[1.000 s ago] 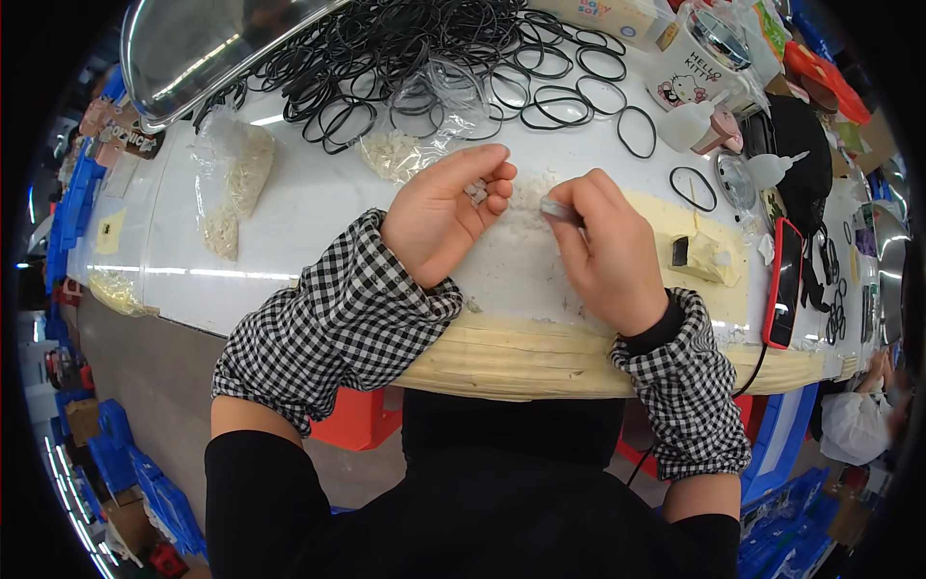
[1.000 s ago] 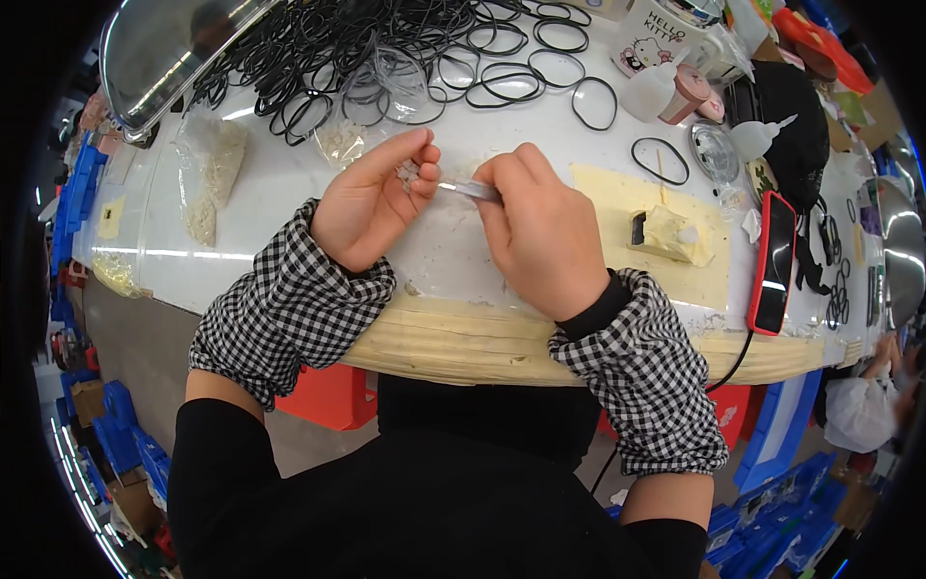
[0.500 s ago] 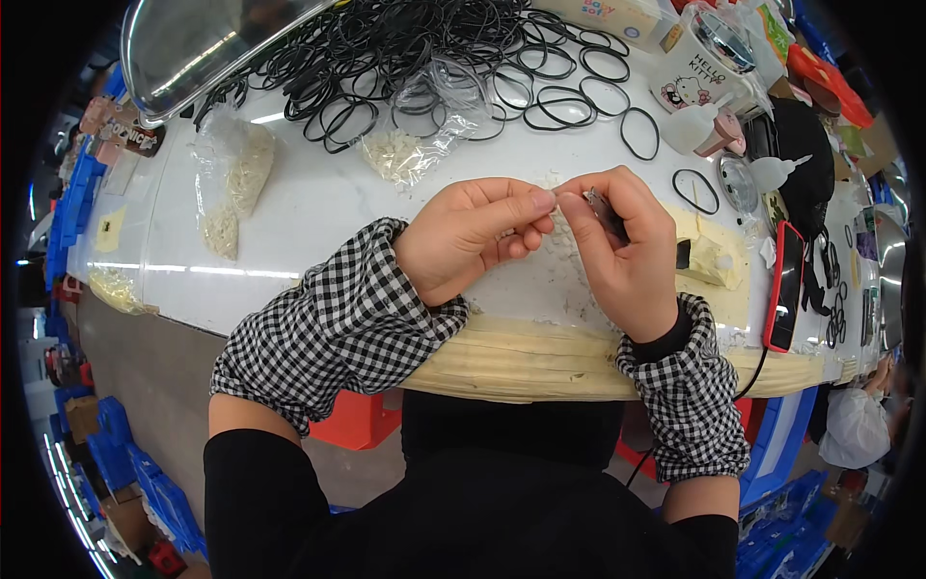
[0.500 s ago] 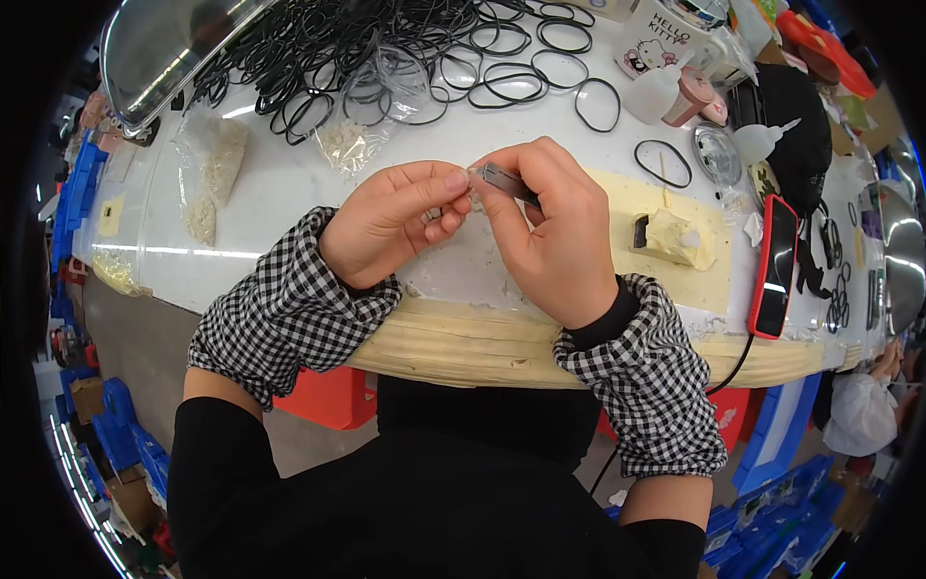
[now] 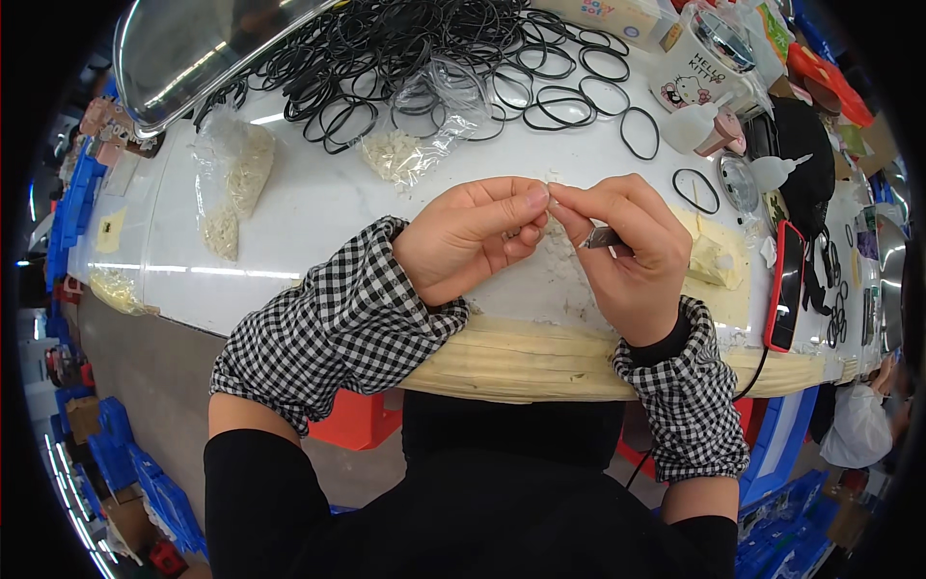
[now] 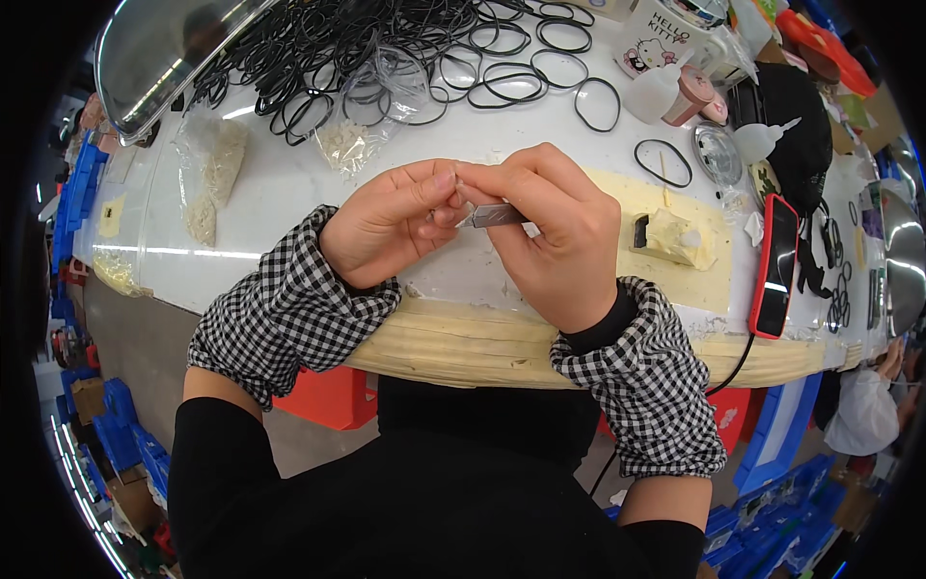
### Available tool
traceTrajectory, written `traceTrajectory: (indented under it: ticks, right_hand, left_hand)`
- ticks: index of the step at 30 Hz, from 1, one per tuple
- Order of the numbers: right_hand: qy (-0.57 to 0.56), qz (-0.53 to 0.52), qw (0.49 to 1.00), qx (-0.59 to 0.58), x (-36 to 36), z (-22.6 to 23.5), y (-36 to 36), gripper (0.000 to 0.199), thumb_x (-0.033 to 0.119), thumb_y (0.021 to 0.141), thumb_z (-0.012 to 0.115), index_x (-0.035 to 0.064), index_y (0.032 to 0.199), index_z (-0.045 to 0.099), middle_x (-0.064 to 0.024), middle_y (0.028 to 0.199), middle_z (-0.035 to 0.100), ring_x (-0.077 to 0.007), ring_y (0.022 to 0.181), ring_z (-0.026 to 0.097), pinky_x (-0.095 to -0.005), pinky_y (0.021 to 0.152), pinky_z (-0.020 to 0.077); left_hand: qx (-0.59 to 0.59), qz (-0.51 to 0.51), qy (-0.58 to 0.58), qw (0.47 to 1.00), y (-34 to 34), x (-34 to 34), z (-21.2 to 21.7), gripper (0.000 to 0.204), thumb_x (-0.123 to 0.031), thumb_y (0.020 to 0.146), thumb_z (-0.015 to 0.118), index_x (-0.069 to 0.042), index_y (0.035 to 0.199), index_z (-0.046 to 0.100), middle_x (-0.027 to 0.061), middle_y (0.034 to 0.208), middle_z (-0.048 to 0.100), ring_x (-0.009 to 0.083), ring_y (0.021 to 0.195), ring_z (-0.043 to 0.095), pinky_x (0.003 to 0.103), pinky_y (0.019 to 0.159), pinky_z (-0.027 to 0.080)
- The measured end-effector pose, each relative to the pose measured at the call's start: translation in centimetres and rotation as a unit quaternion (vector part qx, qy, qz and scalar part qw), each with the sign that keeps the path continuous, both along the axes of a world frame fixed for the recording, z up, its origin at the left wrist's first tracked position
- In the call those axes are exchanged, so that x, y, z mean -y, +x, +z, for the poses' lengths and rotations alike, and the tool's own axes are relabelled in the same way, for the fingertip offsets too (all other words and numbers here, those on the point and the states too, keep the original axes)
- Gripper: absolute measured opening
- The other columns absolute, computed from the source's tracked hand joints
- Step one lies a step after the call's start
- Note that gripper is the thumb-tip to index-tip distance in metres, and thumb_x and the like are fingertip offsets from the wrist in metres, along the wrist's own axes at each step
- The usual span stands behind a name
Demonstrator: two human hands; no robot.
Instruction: Assembling small plastic and rubber electronic components at a factory workbench.
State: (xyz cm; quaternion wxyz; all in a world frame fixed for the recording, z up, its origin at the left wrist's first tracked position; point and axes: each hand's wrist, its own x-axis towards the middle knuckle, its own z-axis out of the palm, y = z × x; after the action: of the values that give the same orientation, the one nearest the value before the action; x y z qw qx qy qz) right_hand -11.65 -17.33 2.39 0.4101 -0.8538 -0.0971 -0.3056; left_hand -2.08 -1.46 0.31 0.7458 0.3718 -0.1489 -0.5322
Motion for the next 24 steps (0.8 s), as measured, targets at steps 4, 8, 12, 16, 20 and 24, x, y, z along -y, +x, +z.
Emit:
traceTrajectory:
  ticks: [4,8,12,16,20,24]
  right_hand:
    - [-0.017,-0.024,0.999,-0.041,-0.2,0.6,-0.1,0.019,0.002,0.073,0.066,0.0021,0.092,0.064,-0.0062,0.073,0.059,-0.0139,0.060,0.058,-0.0247,0.051,0.0454]
    - [-0.053,-0.045,0.995,-0.072,-0.3,0.4,0.1,0.023,0.023,0.081,0.068,0.0028,0.082,0.056,-0.0071,0.068,0.057,-0.0180,0.057,0.056,-0.0283,0.049,0.0426]
    - [-0.081,-0.055,0.992,-0.075,-0.3,0.2,0.0,0.031,0.031,0.083,0.066,0.0036,0.076,0.053,-0.0078,0.066,0.056,-0.0229,0.055,0.055,-0.0299,0.049,0.0423]
    - [-0.066,-0.054,0.992,-0.089,-0.4,-0.1,-0.1,0.032,0.031,0.084,0.065,0.0043,0.073,0.051,-0.0071,0.063,0.054,-0.0223,0.053,0.052,-0.0306,0.047,0.0400]
    - [-0.065,-0.054,0.993,-0.084,-0.4,-0.3,0.0,0.033,0.033,0.084,0.064,0.0048,0.072,0.050,-0.0065,0.061,0.052,-0.0216,0.050,0.050,-0.0310,0.045,0.0381]
    - [-0.061,-0.052,0.993,-0.085,-0.4,-0.4,-0.1,0.034,0.034,0.085,0.063,0.0050,0.072,0.050,-0.0062,0.060,0.051,-0.0218,0.050,0.049,-0.0311,0.045,0.0378]
  left_hand:
    - [0.008,-0.004,-0.026,1.000,-0.1,0.3,-0.1,0.027,-0.025,0.098,0.045,0.000,0.103,0.053,-0.0015,0.083,0.052,0.0043,0.066,0.038,0.017,0.064,0.037]
    - [0.003,-0.025,-0.062,0.998,0.2,0.1,-0.5,0.025,-0.026,0.098,0.045,-0.002,0.102,0.051,-0.0008,0.085,0.052,0.0043,0.068,0.038,0.017,0.066,0.037]
    - [-0.012,-0.037,-0.068,0.997,0.0,0.0,0.1,0.019,-0.021,0.097,0.047,-0.003,0.096,0.054,-0.0028,0.082,0.049,0.0047,0.071,0.042,0.017,0.065,0.038]
    - [-0.005,-0.057,-0.072,0.996,0.0,-0.1,0.2,0.019,-0.021,0.097,0.047,-0.003,0.097,0.054,-0.0029,0.082,0.048,0.0047,0.070,0.041,0.017,0.064,0.037]
    - [-0.016,-0.057,-0.070,0.996,-0.2,0.0,0.2,0.019,-0.021,0.097,0.046,-0.003,0.097,0.054,-0.0028,0.083,0.047,0.0048,0.070,0.041,0.017,0.064,0.037]
    - [-0.025,-0.067,-0.096,0.993,-0.2,0.0,0.0,0.019,-0.021,0.098,0.046,-0.003,0.097,0.054,-0.0028,0.082,0.046,0.0050,0.071,0.040,0.017,0.064,0.036]
